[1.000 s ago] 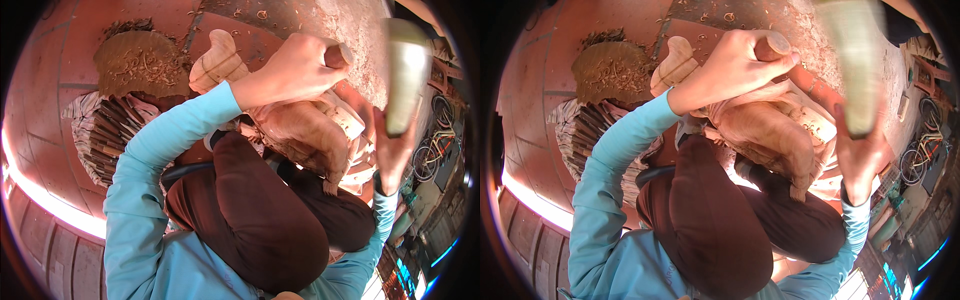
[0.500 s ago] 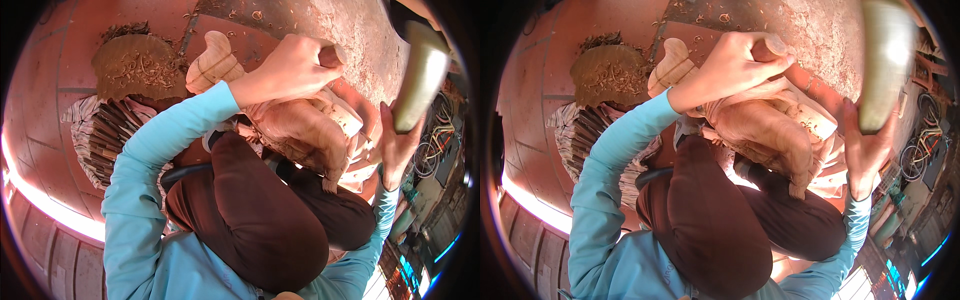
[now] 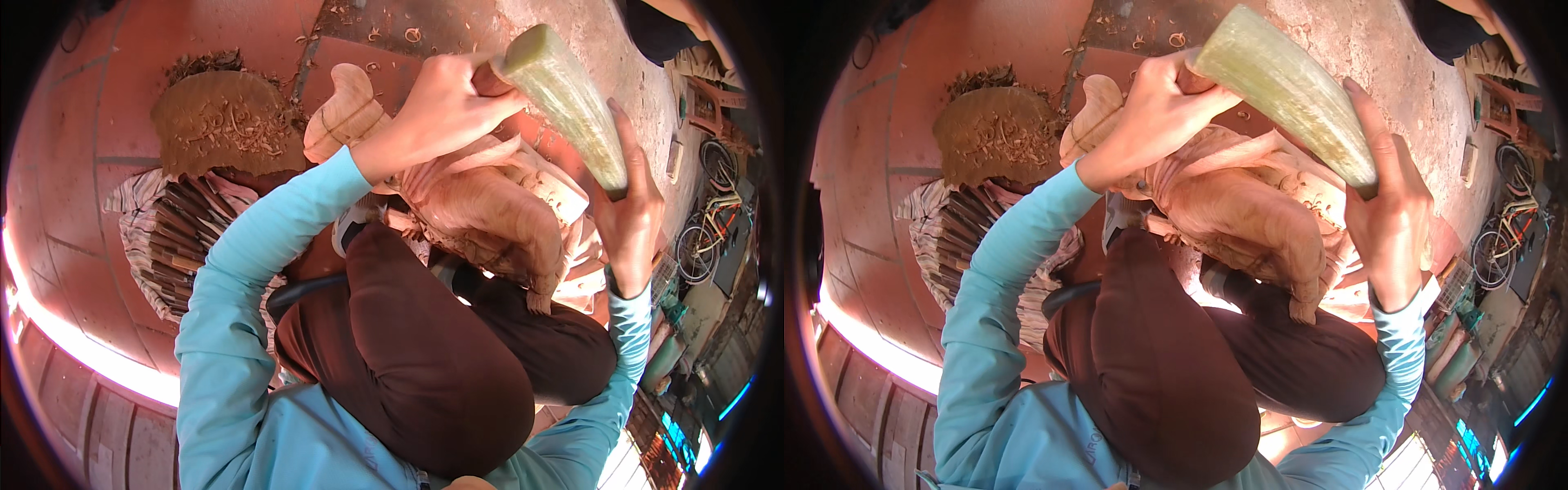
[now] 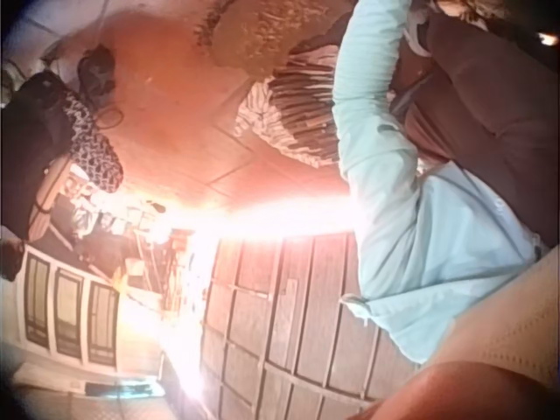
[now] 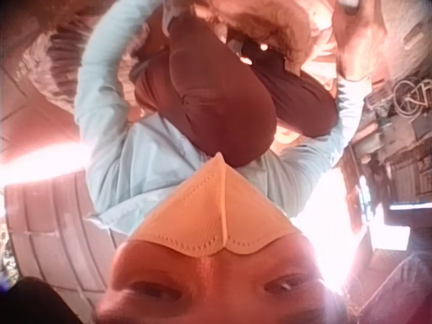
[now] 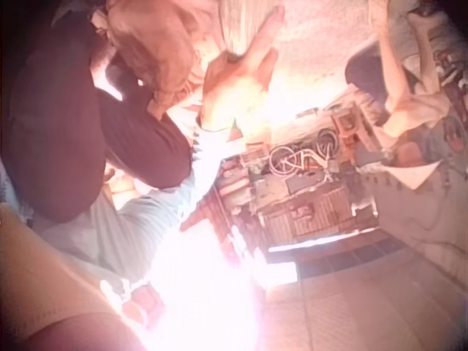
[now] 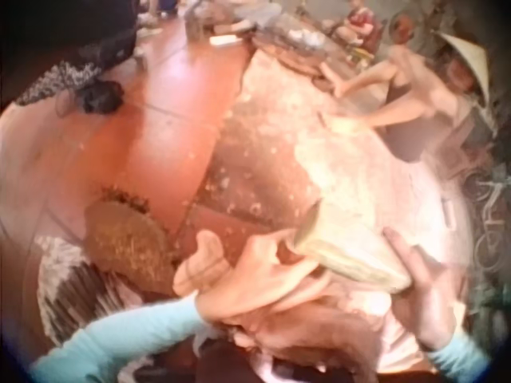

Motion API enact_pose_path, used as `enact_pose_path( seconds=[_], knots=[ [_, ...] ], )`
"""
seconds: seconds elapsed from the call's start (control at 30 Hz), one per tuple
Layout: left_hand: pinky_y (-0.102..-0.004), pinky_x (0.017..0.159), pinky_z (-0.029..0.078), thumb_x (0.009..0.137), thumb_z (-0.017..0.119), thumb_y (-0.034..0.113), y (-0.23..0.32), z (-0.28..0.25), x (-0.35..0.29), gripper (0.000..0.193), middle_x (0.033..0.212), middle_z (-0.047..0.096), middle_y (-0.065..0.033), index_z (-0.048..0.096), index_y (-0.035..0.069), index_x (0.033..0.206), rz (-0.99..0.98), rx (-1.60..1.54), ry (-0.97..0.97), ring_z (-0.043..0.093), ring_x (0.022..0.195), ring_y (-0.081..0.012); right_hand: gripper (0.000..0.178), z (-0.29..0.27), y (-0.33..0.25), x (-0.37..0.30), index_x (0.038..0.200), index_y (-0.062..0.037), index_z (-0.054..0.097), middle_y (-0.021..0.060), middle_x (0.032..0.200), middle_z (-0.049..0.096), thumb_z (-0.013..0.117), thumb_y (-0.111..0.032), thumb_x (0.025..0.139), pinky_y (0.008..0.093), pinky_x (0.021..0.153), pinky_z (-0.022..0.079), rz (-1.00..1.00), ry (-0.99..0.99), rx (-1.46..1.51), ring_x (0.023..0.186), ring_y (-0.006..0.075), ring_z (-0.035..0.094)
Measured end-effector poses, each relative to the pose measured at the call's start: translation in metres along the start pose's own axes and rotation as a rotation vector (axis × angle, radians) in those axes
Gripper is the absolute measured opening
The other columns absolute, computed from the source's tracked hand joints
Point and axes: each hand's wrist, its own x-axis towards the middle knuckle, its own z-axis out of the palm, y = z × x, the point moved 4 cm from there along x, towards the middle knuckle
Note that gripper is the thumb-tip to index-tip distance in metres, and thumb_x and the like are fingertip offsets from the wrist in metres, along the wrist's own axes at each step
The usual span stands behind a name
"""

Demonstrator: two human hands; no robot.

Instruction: The person carves a wooden sculpture of a figure using a chisel and a wooden mallet. They repeatedly strike the chisel to shape the wood, focusing on the torso and limbs of the figure.

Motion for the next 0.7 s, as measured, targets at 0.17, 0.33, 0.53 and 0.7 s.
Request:
enact_pose_path(
  seconds=[0.17,0.33,0.53,0.7],
  knots=[
    [-0.0226,0.065,0.046,0.085,0.069,0.017,-0.002,-0.004,-0.004,0.018,0.076,0.063,0.0019,0.066,-0.001,0.084,-0.010,-0.017,-0.016,0.052,0.073,-0.0026,0.032,-0.005,0.026,-0.006,0.109,-0.0030,0.056,0.0034,0.089,0.062,0.070,0.000,0.080,0.0261,0.074,0.049,0.306,0.303,0.502,0.082,0.0110,0.059],
    [-0.0223,0.064,0.045,0.084,0.070,0.016,-0.005,-0.001,-0.002,0.018,0.075,0.063,0.0024,0.066,-0.001,0.083,0.039,-0.060,-0.042,0.051,0.071,-0.0023,0.048,-0.007,-0.006,0.008,0.125,-0.0031,0.051,0.0054,0.097,0.065,0.070,-0.002,0.081,0.0288,0.078,0.050,-0.054,0.007,-0.055,0.085,0.0140,0.061],
    [-0.0222,0.060,0.043,0.084,0.070,0.017,-0.002,-0.002,-0.003,0.019,0.070,0.060,0.0031,0.064,0.000,0.079,0.091,0.004,-0.017,0.049,0.067,-0.0020,0.036,-0.005,0.030,-0.005,0.110,-0.0030,0.056,0.0025,0.088,0.061,0.072,0.002,0.078,0.0267,0.076,0.049,0.298,0.380,0.621,0.082,0.0106,0.057],
    [-0.0225,0.053,0.040,0.085,0.069,0.018,-0.005,-0.026,0.000,0.022,0.063,0.056,0.0028,0.060,0.000,0.074,-0.162,-0.113,-0.010,0.046,0.061,-0.0028,0.067,-0.002,-0.001,0.008,0.135,-0.0112,0.045,0.0144,0.129,0.055,0.070,0.003,0.074,0.0371,0.092,0.047,0.008,-0.082,0.014,0.117,0.0267,0.055]
  ],
)
